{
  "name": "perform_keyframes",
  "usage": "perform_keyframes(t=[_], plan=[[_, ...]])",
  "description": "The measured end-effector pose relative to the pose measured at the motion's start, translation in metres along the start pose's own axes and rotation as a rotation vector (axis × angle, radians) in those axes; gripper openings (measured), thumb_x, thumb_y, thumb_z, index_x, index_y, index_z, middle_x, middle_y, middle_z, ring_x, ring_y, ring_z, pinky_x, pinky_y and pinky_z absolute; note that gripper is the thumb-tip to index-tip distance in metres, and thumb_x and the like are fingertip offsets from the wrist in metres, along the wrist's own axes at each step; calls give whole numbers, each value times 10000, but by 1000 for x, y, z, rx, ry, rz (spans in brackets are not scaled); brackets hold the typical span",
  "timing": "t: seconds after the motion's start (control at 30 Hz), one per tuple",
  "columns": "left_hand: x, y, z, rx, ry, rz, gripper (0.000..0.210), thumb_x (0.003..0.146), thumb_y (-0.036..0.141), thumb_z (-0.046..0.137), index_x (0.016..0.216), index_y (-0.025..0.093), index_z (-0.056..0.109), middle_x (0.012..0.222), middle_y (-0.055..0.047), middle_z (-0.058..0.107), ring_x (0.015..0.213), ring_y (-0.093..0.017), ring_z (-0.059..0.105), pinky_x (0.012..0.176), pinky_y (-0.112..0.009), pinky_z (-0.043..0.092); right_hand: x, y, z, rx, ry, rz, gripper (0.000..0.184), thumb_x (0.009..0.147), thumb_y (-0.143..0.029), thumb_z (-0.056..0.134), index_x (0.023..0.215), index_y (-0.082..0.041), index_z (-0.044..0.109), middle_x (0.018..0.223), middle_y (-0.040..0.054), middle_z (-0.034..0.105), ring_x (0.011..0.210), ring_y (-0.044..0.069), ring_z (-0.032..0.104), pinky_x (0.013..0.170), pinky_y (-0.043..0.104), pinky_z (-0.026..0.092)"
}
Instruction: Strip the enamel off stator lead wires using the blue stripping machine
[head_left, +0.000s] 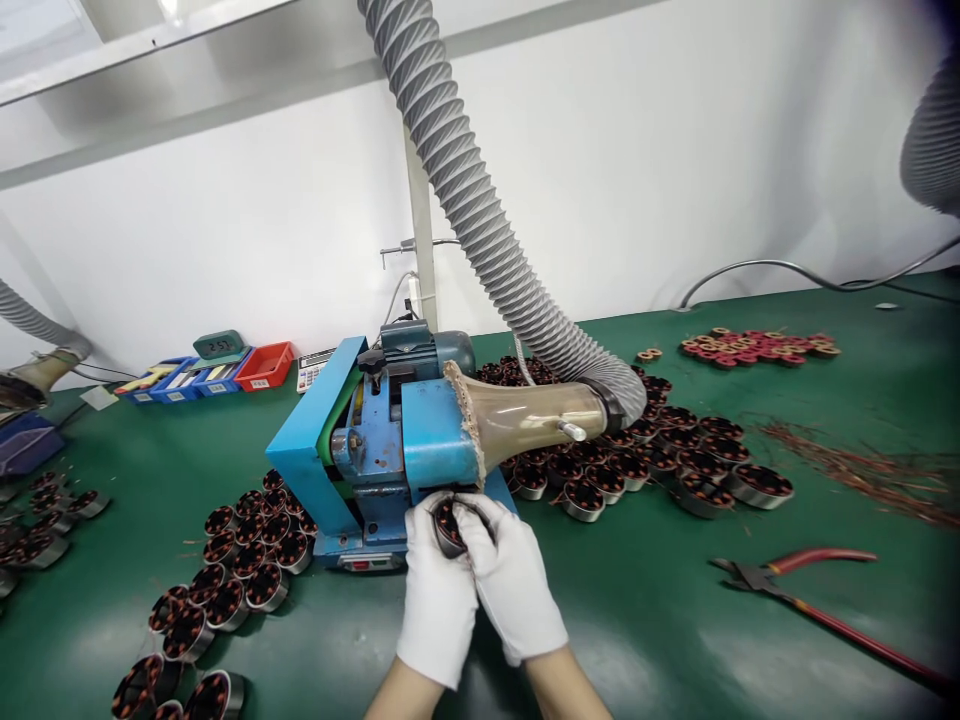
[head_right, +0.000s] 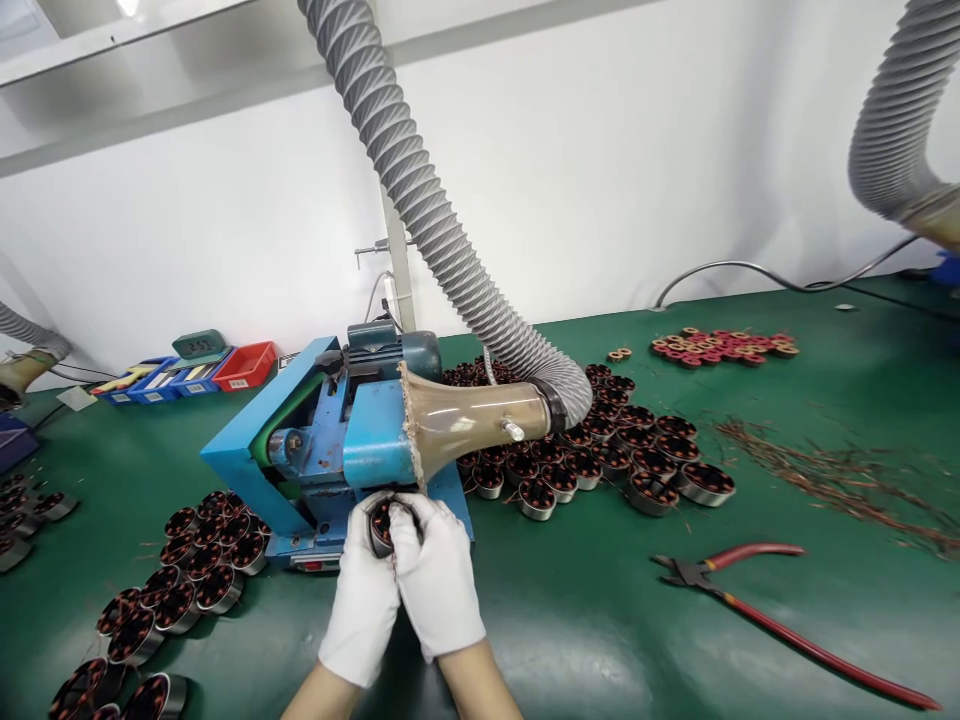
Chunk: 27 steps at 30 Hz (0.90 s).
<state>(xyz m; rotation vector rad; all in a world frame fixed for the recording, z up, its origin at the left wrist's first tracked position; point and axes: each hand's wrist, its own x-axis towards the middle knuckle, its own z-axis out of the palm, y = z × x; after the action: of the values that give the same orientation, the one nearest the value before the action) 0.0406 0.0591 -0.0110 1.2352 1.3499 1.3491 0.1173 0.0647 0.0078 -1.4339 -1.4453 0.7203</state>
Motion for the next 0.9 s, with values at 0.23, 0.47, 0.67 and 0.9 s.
perform_keyframes(t=[0.23,0.47,0.67,0.9], plan=[[-27,-7,-15,-36,76,25,352,629,191,625,972,208,550,999,-70,626,889,-208,619,782,-325,499,-30,7,-4,78,-14,-127,262,825,-301,408,852,-175,636,824,95,670,773,228,621,709,358,484],[-55,-3,-42,86,-55,239,393,513,151,697,883,230,590,877,-39,602,800,-204,606,685,-289,521,-49,0,-32,116,-112,-68,295,790,-382,525,559,-200,541,597,7,530,612,172,510,579,285,405],[-69,10,-43,164,29,262,522,522,136,676,1012,228,520,993,-54,535,760,-166,568,677,-277,512,-43,-19,-33,879,-121,401,293,630,-450,707,670,-176,610,543,-33,543,473,105,464,483,237,399],[-72,15,-40,123,-61,354,421,578,114,630,967,246,537,951,-44,540,887,-202,570,764,-309,504,-44,-35,-18,979,-139,423,221,532,-318,805,631,-145,707,624,33,665,611,141,579,599,241,462]])
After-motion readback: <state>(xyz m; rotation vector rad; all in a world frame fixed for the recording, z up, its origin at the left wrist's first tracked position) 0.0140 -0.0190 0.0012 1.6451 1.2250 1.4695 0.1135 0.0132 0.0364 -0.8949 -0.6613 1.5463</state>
